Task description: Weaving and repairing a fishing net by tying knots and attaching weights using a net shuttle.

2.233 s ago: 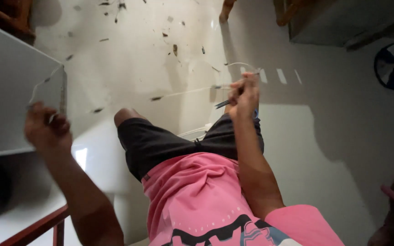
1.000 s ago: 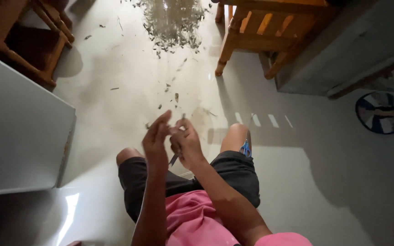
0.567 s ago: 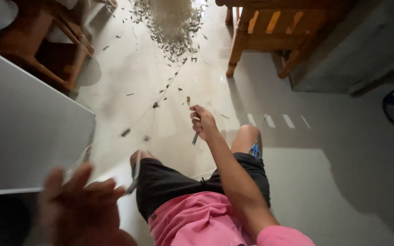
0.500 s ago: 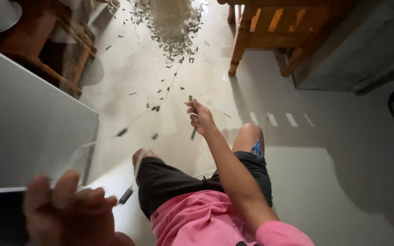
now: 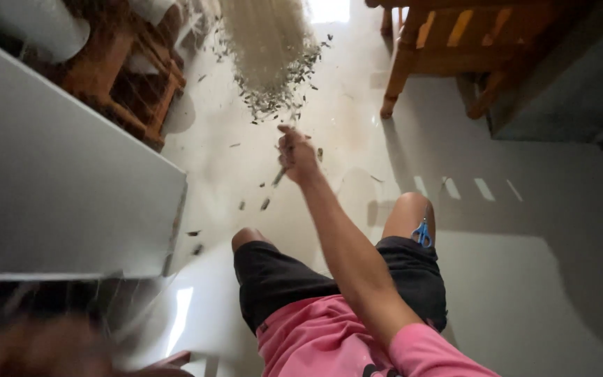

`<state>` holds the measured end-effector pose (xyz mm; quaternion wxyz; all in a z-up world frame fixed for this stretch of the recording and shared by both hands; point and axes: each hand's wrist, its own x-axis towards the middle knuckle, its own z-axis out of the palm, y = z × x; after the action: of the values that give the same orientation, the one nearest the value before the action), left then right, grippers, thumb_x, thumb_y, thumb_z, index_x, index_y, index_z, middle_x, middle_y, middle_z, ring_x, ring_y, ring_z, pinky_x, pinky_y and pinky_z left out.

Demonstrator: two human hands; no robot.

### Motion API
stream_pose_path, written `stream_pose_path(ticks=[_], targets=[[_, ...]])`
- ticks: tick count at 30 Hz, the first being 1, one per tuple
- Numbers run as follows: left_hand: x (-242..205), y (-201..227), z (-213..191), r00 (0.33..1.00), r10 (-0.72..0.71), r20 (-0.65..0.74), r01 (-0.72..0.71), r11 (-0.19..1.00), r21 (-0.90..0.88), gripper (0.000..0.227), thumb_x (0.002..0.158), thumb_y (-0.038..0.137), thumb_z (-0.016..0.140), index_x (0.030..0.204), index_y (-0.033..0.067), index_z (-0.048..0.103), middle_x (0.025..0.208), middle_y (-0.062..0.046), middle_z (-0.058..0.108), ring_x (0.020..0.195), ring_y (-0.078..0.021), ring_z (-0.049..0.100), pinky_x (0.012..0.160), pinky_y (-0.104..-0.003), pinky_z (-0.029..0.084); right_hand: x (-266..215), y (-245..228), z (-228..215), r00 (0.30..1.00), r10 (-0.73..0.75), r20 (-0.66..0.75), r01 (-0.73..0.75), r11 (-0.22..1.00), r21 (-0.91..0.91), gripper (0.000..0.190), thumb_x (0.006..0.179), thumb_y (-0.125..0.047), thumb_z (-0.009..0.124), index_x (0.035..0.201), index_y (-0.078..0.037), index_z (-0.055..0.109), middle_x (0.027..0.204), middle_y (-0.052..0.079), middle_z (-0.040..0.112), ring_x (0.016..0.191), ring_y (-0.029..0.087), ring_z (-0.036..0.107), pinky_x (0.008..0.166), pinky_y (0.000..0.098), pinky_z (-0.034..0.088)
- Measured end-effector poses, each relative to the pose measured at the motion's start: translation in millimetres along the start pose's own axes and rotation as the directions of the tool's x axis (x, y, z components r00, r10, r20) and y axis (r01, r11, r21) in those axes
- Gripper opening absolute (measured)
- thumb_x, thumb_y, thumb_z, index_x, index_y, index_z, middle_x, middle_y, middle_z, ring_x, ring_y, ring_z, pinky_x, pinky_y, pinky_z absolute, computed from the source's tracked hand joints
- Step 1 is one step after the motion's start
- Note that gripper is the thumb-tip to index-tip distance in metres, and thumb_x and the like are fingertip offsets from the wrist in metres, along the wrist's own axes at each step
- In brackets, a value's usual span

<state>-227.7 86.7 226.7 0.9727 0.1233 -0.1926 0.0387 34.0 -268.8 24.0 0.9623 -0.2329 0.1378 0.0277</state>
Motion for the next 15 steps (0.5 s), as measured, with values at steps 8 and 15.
stream_pose_path(ticks=[8, 15], targets=[[74.9, 3.4, -139.6, 0.818, 0.02, -0.575, 0.197, 0.929, 0.312, 0.038, 0.11, 0.023, 0.059, 0.075, 0.024, 0.046, 0.065, 0.01, 0.024, 0.058, 0.0018, 0.03, 0.053, -0.009, 0.031, -159.2, -200.5, -51.9, 0.78, -0.594, 0.196, 0.614, 0.788, -0.057, 0.029, 0.1, -0.034, 0.049, 0.11, -0.013, 0.066, 0.059, -0.007, 0.047, 0.037, 0.002, 0.016, 0.035, 0.0223, 0.014], [34.4, -85.9, -194.8, 0.836, -0.008, -0.548, 0.112, 0.981, 0.158, 0.01, 0.101, 0.023, 0.055, 0.107, 0.0208, 0.063, 0.101, 0.011, 0.062, 0.075, -0.005, 0.056, 0.064, -0.017, 0.043, -208.5, -208.3, -110.7, 0.641, -0.757, -0.126, 0.717, 0.649, -0.254, 0.029, 0.093, -0.04, 0.055, 0.108, -0.017, 0.062, 0.057, -0.009, 0.035, 0.042, 0.004, 0.016, 0.041, 0.0222, 0.015]])
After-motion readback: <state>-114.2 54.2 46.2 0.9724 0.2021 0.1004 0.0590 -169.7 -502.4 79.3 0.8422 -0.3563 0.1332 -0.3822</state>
